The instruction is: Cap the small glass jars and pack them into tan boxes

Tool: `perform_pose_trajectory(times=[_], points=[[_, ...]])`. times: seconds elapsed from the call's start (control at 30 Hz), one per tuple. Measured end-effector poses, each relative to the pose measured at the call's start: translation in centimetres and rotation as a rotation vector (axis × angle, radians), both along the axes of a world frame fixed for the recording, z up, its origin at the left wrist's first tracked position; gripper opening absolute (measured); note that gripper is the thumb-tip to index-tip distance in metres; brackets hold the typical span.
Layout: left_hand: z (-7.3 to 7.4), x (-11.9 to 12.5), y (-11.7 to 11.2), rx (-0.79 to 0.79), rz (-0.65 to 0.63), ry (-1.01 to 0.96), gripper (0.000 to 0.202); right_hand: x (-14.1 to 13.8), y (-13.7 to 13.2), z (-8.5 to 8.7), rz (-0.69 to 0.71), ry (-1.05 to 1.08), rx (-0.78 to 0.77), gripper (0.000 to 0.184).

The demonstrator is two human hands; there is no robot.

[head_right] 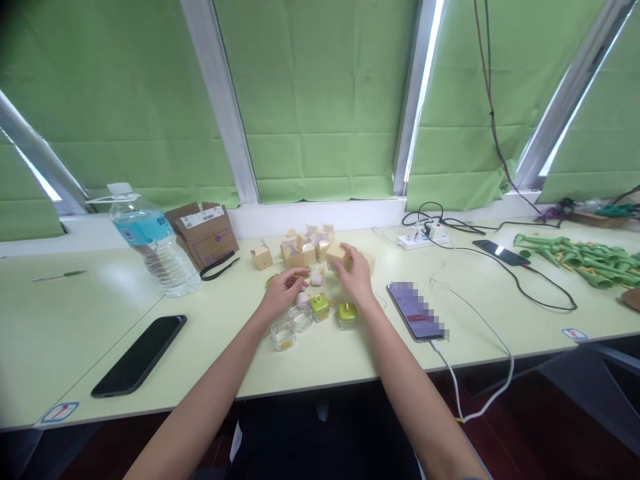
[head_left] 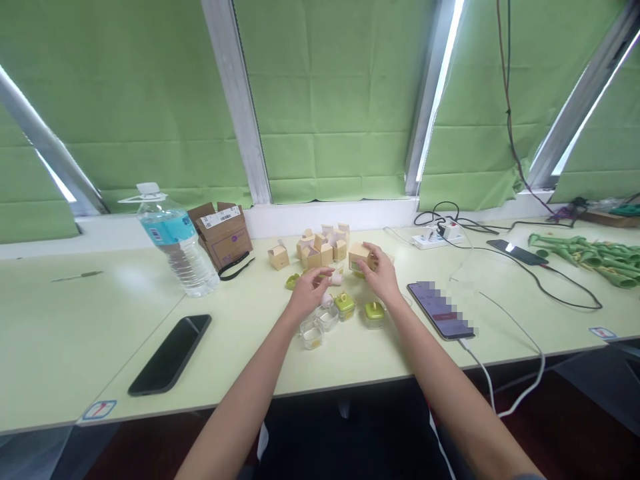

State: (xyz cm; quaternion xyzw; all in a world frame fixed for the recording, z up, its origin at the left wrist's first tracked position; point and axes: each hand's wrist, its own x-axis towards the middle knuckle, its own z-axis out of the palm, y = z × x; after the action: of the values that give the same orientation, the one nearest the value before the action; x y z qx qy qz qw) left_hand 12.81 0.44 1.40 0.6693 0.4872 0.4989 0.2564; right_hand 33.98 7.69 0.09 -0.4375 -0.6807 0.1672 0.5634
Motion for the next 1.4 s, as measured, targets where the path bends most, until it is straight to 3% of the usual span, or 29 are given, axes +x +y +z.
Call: perform_pose_trajectory(times=[0.23, 0.57, 0.87, 1.17, 1.4], points=[[-0.2, 0.2, -0.4, 0.063, -0.036, 0.221, 0.028, 0.1, 1.3, 0.5, -0.049, -0.078, -0.092, 0.067], [-0.1, 0.4, -0.9, 0.082, -0.042, 0.384, 0.030, -1.2, 4.9, 3.8, -0.106, -0.498, -0.171, 0.057], [-0.2, 0.3, -0.7, 0.079, -0.042, 0.406, 0.031, -2.9, 7.4, 3.1, -0.084, -0.782, -0.115, 0.052], [-0.2, 0.3, -0.8, 0.071, -0.053, 0.415, 0.030, -3.1, 7.9, 1.5, -0.078, -0.894, -0.076, 0.037], [0.0, 0.3, -0.9, 0.038, -0.053, 0.418, 0.032, -2.9, 7.4, 1.8, -0.101, -0.897, -0.108, 0.030]])
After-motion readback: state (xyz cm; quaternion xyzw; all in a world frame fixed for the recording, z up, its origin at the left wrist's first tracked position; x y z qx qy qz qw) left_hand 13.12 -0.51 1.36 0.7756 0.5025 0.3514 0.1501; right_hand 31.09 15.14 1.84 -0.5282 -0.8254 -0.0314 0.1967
